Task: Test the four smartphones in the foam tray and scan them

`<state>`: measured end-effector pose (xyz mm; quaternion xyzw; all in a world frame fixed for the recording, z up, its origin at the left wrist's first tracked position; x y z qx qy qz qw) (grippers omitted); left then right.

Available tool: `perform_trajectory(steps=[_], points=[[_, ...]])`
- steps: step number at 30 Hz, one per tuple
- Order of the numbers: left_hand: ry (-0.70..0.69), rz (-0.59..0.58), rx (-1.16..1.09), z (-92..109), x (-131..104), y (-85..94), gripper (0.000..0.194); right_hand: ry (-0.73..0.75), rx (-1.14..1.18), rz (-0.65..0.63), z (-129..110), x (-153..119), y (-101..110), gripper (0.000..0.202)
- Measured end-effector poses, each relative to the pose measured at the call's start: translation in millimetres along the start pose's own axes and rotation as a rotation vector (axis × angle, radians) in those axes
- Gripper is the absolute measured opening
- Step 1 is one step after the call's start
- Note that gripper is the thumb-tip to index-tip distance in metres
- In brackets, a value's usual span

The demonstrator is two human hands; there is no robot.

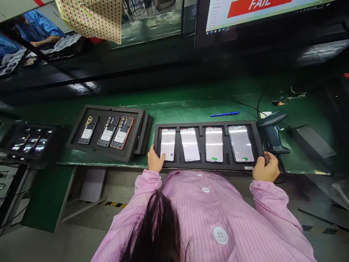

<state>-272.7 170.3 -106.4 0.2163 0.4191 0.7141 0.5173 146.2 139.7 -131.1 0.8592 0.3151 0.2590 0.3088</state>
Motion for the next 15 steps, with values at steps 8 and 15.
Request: perform_trajectory(steps=[8, 15], points=[[-0.109, 0.044, 0.195, 9.3, 2.7, -1.9, 0.106, -0.027, 0.114, -0.013, -14.0, 2.7, -7.4, 0.043], [-0.057, 0.054, 0.092, -2.0, 11.6, 1.4, 0.082, 0.308, 0.019, -0.172, -7.2, -1.0, -2.7, 0.035]])
Point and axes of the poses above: each hand's wrist, its own x-axis towards the middle knuckle, its own y-axis out of the back of the hand, z = x × y, the point moved 1 cm from there along x, towards the middle knuckle, and after that the axes turned 2 degrees about -x, right-handed, at the moved point
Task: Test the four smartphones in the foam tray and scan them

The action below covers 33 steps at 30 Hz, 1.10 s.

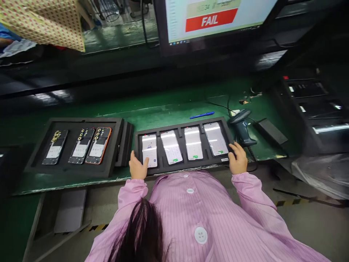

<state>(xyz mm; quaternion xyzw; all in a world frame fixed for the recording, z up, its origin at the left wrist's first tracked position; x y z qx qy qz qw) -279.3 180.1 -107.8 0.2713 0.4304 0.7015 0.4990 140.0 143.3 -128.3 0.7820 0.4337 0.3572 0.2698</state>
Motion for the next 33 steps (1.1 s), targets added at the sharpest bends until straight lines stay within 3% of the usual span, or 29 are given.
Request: perform_trajectory(steps=[3, 7, 13, 19, 25, 33], points=[[0.059, 0.007, -0.031, -1.5, 1.9, 0.2, 0.075, 0.159, -0.190, -0.122, -14.0, -9.1, 3.2, 0.030], [0.089, 0.014, -0.030, 1.4, 1.1, 1.4, 0.070, 0.149, -0.396, -0.272, -30.0, -13.8, 0.2, 0.030], [0.105, 0.015, -0.045, 2.5, -0.4, 2.3, 0.066, -0.047, -0.460, -0.117, -24.5, -8.8, -1.2, 0.035], [0.125, 0.011, -0.043, 4.4, -0.3, 2.6, 0.064, 0.123, -0.406, -0.260, -37.1, -11.5, -4.6, 0.032], [0.131, 0.017, -0.057, 5.5, -0.8, 3.6, 0.061, -0.065, -0.436, -0.098, -25.9, -6.3, -5.7, 0.037], [0.124, 0.025, -0.045, 4.9, -0.8, 2.4, 0.060, 0.050, -0.436, -0.232, -46.6, -0.4, -8.6, 0.035]])
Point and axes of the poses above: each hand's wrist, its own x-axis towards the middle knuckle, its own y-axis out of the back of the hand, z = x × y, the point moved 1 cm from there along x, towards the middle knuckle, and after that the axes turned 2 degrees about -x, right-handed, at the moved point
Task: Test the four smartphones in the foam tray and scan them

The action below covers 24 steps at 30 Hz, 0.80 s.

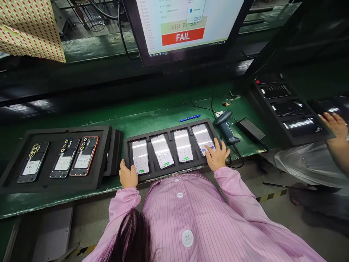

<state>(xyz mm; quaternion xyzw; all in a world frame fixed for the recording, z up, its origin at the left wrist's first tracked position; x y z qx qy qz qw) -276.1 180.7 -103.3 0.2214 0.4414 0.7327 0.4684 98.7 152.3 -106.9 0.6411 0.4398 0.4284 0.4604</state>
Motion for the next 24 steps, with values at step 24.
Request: perform_trajectory(steps=[24], points=[[0.039, 0.012, -0.026, 0.6, 2.1, 0.6, 0.055, -0.032, 0.058, 0.107, 19.5, -10.8, -8.5, 0.031]])
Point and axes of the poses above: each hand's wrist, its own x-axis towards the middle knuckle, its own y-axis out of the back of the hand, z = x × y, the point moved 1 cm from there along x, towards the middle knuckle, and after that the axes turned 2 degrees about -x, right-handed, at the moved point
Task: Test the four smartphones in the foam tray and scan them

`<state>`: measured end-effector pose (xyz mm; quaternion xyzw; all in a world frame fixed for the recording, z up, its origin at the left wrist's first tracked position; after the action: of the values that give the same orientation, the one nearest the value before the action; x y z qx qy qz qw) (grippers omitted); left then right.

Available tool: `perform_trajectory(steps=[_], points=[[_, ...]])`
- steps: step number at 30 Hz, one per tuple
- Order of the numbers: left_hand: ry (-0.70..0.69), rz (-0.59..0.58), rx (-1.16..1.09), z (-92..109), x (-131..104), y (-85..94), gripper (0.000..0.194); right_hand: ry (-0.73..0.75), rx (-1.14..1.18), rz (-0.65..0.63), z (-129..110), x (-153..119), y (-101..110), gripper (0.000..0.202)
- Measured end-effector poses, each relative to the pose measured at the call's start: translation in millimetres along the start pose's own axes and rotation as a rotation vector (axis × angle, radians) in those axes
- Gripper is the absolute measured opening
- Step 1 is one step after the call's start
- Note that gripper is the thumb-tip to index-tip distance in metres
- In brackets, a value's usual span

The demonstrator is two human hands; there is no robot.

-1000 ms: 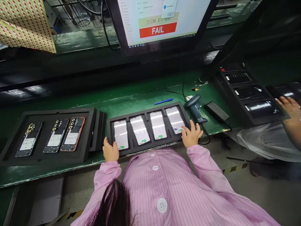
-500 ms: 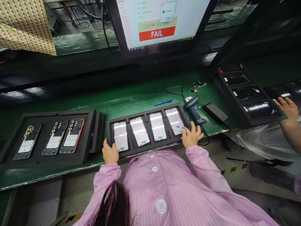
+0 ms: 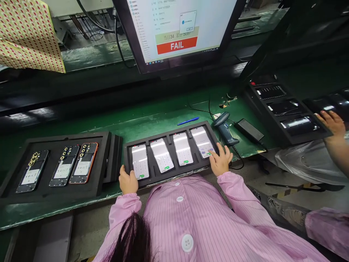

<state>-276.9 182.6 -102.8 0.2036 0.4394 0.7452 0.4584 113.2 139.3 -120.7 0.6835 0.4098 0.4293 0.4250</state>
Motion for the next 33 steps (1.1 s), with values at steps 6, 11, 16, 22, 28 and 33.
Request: perform_trajectory(steps=[6, 11, 16, 22, 28, 33], points=[[0.008, 0.000, 0.002, 0.7, -0.5, 0.2, 0.056, 0.092, 0.036, 0.011, -14.6, -5.3, 0.1, 0.029], [0.018, -0.006, 0.013, 4.5, -1.6, 1.8, 0.055, 0.083, 0.031, -0.034, -18.1, -5.0, -0.3, 0.029], [0.014, -0.001, -0.002, 3.2, -0.6, 1.6, 0.055, 0.022, 0.084, 0.017, -12.4, -4.1, -2.3, 0.030], [0.037, 0.008, 0.008, 1.1, 0.5, -0.1, 0.053, -0.124, 0.286, 0.261, 11.5, 3.5, -16.3, 0.029], [0.050, 0.015, 0.007, 0.8, 0.3, -1.2, 0.054, 0.014, 0.279, 0.220, 10.6, 14.3, -8.4, 0.023], [0.053, 0.023, -0.002, 2.0, -1.0, -0.9, 0.053, 0.087, 0.322, 0.255, 1.2, 18.9, 0.0, 0.021]])
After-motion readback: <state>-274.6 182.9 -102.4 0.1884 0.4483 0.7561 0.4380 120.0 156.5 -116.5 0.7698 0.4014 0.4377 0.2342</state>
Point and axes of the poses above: each hand's wrist, its own x-axis towards the middle knuckle, its own y-axis out of the back of the hand, z = x × y, the point moved 1 cm from there along x, towards the middle knuckle, and after that the axes turned 2 degrees about -x, right-handed, at the moved point
